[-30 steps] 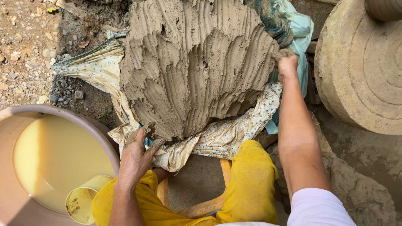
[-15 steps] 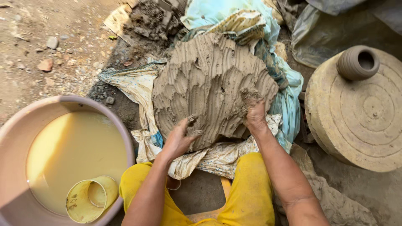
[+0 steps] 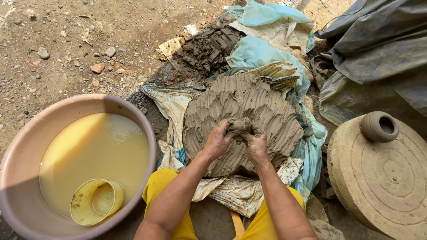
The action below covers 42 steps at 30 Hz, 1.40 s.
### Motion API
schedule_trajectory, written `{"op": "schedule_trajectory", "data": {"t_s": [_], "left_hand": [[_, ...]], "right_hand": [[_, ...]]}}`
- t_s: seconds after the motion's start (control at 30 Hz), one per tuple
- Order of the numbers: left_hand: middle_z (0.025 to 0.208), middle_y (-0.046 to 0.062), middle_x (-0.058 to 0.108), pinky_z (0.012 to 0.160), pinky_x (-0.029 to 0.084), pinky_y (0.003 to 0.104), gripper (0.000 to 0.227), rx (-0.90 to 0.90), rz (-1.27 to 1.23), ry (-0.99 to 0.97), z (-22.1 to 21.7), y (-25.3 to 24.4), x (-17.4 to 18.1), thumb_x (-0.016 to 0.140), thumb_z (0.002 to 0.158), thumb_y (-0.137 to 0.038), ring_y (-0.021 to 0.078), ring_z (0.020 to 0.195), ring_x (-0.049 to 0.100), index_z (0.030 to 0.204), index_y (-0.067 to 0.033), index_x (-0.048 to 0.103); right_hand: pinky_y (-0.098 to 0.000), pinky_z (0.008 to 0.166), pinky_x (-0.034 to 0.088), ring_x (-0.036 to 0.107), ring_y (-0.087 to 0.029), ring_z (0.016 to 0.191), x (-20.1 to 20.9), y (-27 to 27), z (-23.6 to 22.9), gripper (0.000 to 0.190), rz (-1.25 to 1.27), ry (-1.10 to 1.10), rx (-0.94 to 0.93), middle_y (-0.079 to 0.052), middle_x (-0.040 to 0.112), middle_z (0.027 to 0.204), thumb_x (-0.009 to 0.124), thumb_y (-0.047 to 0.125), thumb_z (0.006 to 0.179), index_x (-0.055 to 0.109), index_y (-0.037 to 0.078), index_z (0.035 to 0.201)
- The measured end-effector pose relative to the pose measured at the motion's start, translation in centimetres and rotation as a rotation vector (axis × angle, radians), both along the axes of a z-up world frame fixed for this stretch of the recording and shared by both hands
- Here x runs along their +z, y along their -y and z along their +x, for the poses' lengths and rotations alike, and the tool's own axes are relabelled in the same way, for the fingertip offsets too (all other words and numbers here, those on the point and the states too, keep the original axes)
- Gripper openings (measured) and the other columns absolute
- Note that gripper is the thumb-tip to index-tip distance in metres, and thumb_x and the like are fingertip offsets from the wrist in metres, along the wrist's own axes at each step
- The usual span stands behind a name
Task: The person pulls sections of wet clay from a large mound by hand and works them together into a separate pile on a plastic-covered surface.
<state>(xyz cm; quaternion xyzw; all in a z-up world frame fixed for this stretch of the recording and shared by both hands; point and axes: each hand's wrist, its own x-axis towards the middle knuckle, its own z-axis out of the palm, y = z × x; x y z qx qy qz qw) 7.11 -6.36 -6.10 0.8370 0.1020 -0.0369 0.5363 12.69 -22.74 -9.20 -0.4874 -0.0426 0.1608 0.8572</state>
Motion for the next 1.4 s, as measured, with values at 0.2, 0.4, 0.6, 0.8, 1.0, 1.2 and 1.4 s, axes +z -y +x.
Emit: {"op": "schedule_trajectory", "data": {"t_s": [0.2, 0.4, 0.6, 0.8, 1.0, 1.2, 1.4], "left_hand": [[0.109, 0.024, 0.070, 0.090, 0.052, 0.051, 0.027, 0.083, 0.159, 0.194, 0.5, 1.0, -0.5, 0.069, 0.095, -0.012, 0.0408, 0.108, 0.066, 0.115, -0.0019, 0.054], [0.122, 0.011, 0.069, 0.095, 0.052, 0.041, 0.038, -0.076, -0.187, 0.224, -0.4, 0.1, 0.7, 0.073, 0.097, -0.018, 0.0237, 0.109, 0.065, 0.131, -0.0022, 0.066], [0.116, 0.009, 0.075, 0.092, 0.055, 0.031, 0.032, -0.032, -0.599, 0.111, 0.3, -0.4, 1.6, 0.074, 0.093, -0.004, 0.0143, 0.103, 0.066, 0.125, 0.0005, 0.071], [0.108, 0.010, 0.078, 0.089, 0.056, 0.034, 0.030, 0.070, -0.152, 0.117, -0.3, 1.2, 2.3, 0.069, 0.095, -0.007, 0.0178, 0.095, 0.071, 0.125, -0.0021, 0.071], [0.122, 0.011, 0.073, 0.101, 0.058, 0.036, 0.045, 0.032, -0.743, 0.230, 0.3, 1.2, -2.2, 0.060, 0.094, 0.002, 0.0182, 0.111, 0.069, 0.139, 0.0024, 0.062], [0.111, 0.010, 0.070, 0.088, 0.062, 0.039, 0.052, 0.129, -0.940, 0.079, 0.9, 0.0, -0.6, 0.072, 0.089, -0.002, 0.0192, 0.096, 0.071, 0.138, -0.0023, 0.057], [0.109, 0.009, 0.080, 0.085, 0.060, 0.033, 0.034, 0.166, -0.349, 0.173, 0.3, -0.3, 2.1, 0.076, 0.094, -0.010, 0.0151, 0.097, 0.072, 0.126, -0.0002, 0.072]], "right_hand": [[-0.0377, 0.100, 0.061, 0.072, -0.024, 0.109, 0.0, 0.9, -0.4, 0.024, -0.182, -0.093, 0.075, -0.017, 0.076, 0.113, 0.075, 0.008, 0.098, 0.068, -0.005, 0.116], [-0.0446, 0.088, 0.062, 0.072, -0.026, 0.099, 5.3, 2.3, -0.3, 0.042, 0.146, -0.135, 0.143, -0.015, 0.075, 0.110, 0.082, 0.023, 0.091, 0.068, -0.003, 0.120], [-0.0377, 0.086, 0.064, 0.074, -0.020, 0.097, 3.2, 2.0, -0.8, 0.035, -0.024, 0.029, 0.113, -0.010, 0.076, 0.109, 0.080, 0.008, 0.086, 0.069, 0.002, 0.118], [-0.0323, 0.086, 0.063, 0.074, -0.017, 0.095, 0.3, 1.6, -1.2, 0.027, -0.031, 0.128, -0.014, -0.008, 0.077, 0.109, 0.073, 0.003, 0.094, 0.069, -0.002, 0.120], [-0.0368, 0.101, 0.058, 0.072, -0.021, 0.111, -0.6, 0.2, -2.2, 0.036, -0.833, 0.329, -0.142, -0.013, 0.074, 0.121, 0.065, 0.000, 0.093, 0.064, -0.001, 0.129], [-0.0453, 0.113, 0.046, 0.059, -0.035, 0.130, 4.1, -0.3, -4.4, 0.064, -0.996, 0.926, -0.118, -0.024, 0.061, 0.136, 0.074, 0.006, 0.087, 0.048, -0.011, 0.143], [-0.0355, 0.102, 0.056, 0.068, -0.021, 0.114, 5.3, 0.2, -4.3, 0.060, -0.560, 0.374, 0.107, -0.011, 0.071, 0.126, 0.078, 0.015, 0.089, 0.054, 0.002, 0.143]]}}
